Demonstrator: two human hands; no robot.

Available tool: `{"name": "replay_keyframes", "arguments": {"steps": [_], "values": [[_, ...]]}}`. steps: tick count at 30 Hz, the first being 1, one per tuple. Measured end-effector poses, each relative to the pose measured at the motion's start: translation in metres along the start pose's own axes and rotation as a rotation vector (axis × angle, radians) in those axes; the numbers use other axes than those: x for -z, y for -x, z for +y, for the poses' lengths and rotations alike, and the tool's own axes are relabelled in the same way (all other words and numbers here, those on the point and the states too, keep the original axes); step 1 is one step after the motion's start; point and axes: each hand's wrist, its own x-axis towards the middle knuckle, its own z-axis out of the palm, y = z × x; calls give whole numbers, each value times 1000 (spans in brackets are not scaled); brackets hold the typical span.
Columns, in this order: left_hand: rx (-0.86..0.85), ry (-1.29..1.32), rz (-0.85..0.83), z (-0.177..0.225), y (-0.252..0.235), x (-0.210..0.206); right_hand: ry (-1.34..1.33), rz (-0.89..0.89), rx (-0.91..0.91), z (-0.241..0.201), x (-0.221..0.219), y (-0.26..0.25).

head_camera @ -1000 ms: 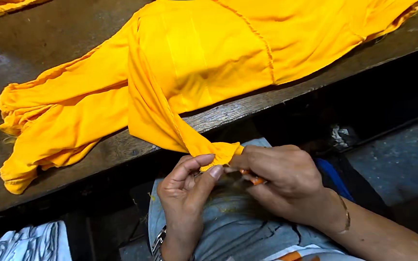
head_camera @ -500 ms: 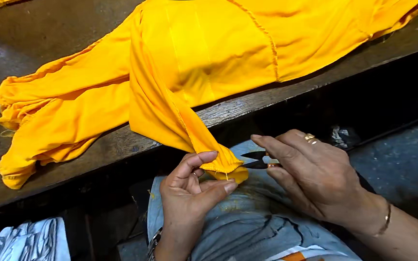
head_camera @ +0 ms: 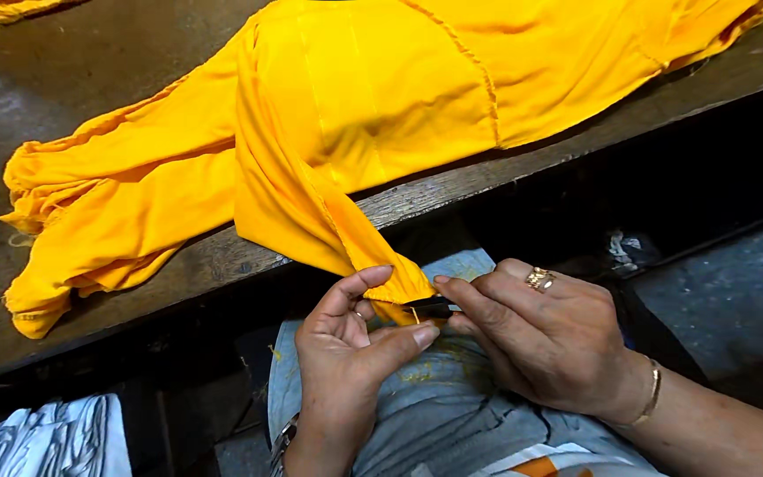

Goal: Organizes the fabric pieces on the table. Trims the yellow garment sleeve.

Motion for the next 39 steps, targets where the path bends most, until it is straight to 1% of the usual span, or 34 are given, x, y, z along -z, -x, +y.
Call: {"name": "replay_keyframes", "arguments": {"steps": [4,6,8,11,12,14,17,20,22,25,29,33,36,39], "values": [[-4,-15,-6,-1,0,-2,9,12,-1,1,-2,-1],[-28,-28,-21,-1,0,-2,-52,5,-44,4,-3,-3],[-83,-95,-48,-1,0,0,-208,-3,-145,9,0,-5],[-159,-181,-105,-1,-1,4,-522,17,-332,12,7,-11],[-165,-192,-124,-1,-1,5,-561,35,-356,10,6,-14],[-165,-203,-137,-2,-1,6,-507,57,-323,4,0,-19],[-179,-226,-113,-4,-2,5,-299,57,-160,-2,-12,-24],[-178,-199,-61,-5,-2,6,-234,26,-77,-4,-16,-25],[-171,-170,-16,-8,-3,6,-275,-17,-57,-3,-17,-23],[-153,-135,8,-11,-2,4,-341,-65,-41,-6,-16,-17],[-116,-143,-24,-8,-3,6,-353,-56,-26,-8,-17,-9],[-86,-141,-27,-9,-4,6,-308,-46,10,-7,-17,-5],[-99,-110,-42,-9,-4,7,-327,-41,26,-7,-15,-5],[-97,-51,-66,-8,-3,10,-297,-96,-38,-1,-3,-7]]}}
